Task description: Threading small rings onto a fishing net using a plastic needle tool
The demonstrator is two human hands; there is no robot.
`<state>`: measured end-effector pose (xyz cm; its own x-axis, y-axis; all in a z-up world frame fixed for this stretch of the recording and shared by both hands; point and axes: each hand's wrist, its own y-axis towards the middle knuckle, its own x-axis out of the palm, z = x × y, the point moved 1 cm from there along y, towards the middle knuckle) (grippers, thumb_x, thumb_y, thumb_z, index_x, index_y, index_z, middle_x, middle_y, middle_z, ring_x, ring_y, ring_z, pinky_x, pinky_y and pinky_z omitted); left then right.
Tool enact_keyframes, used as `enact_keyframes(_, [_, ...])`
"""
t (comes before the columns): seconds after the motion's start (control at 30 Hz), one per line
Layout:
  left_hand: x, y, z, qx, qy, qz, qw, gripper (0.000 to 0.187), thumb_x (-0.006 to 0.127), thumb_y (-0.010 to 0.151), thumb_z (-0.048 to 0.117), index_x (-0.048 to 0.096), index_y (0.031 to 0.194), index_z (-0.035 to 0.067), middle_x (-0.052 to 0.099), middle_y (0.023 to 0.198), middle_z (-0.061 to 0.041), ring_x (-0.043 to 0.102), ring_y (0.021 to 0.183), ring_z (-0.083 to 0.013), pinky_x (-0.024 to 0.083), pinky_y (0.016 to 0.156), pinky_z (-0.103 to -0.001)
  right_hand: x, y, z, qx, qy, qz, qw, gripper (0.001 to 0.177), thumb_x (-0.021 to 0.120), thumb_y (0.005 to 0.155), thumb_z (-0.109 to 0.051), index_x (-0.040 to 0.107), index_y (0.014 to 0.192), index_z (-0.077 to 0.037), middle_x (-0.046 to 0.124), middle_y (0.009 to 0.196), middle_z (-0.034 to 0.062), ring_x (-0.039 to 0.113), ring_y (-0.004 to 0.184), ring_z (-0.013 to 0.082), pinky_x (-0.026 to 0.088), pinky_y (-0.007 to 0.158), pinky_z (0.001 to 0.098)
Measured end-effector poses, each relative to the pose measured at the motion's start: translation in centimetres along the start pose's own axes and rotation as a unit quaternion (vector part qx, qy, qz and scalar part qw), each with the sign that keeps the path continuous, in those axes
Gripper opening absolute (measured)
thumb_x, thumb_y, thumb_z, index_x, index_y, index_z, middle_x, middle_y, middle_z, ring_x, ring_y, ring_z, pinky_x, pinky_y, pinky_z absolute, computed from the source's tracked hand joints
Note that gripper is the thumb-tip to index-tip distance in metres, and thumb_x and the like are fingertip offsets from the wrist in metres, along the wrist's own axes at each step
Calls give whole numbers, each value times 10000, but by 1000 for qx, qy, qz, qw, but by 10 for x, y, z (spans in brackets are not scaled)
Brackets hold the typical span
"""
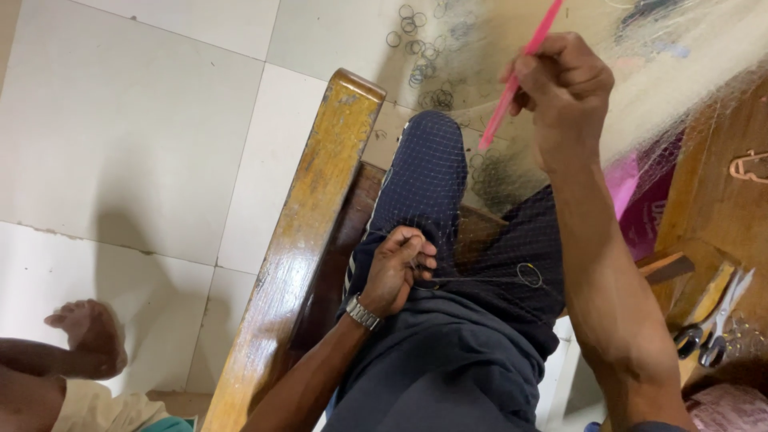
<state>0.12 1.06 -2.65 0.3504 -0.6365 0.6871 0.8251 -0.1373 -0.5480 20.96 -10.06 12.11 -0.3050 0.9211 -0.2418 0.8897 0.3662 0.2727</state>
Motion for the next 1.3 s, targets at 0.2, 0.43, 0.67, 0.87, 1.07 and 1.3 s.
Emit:
enact_keyframes(0.2, [5,-5,-9,2,-45,86,995,93,496,930,135,508,938,42,623,843,-148,662,673,-247,501,459,-271,-28,-23,36,213,102,66,969,173,447,1026,-30,518,886,-101,549,732,51,549,549,127,521,467,231])
enact_keyframes(0.43, [-2,-1,-19,-34,-121,103,987,23,481,927,111,474,924,89,633,996,-199,678,790,-340,583,504,-303,-26,-65,35,163,-4,-39,986,79,557,905,13,598,972,12,516,588,147,562,531,202,467,418,282])
enact_keyframes(0.67, [-13,5,-27,-11,-149,81,985,16,466,936,100,467,931,85,619,831,-162,679,778,-339,600,554,-350,7,-99,23,47,-413,-316,853,127,524,863,-162,639,812,-146,620,832,135,613,747,394,513,600,525])
enact_keyframes(0.87, [-18,7,-30,-11,-157,85,984,35,478,931,99,484,918,68,635,775,-169,679,780,-346,606,577,-376,2,-113,51,77,-353,-338,869,179,501,863,-225,653,836,-134,581,867,94,575,821,362,493,652,472])
enact_keyframes(1.07, [-16,6,-27,-5,-162,85,983,43,487,924,95,493,930,53,645,756,-180,679,778,-345,607,594,-389,1,-116,69,58,-446,-341,826,181,542,794,-315,587,669,-192,560,774,15,586,778,248,500,633,382])
enact_keyframes(1.3, [-19,6,-27,-3,-175,64,982,34,484,923,79,496,923,48,650,734,-188,674,795,-360,605,619,-415,4,-116,65,51,-337,-343,875,160,532,798,-249,636,677,-240,572,748,-16,569,661,249,480,578,351])
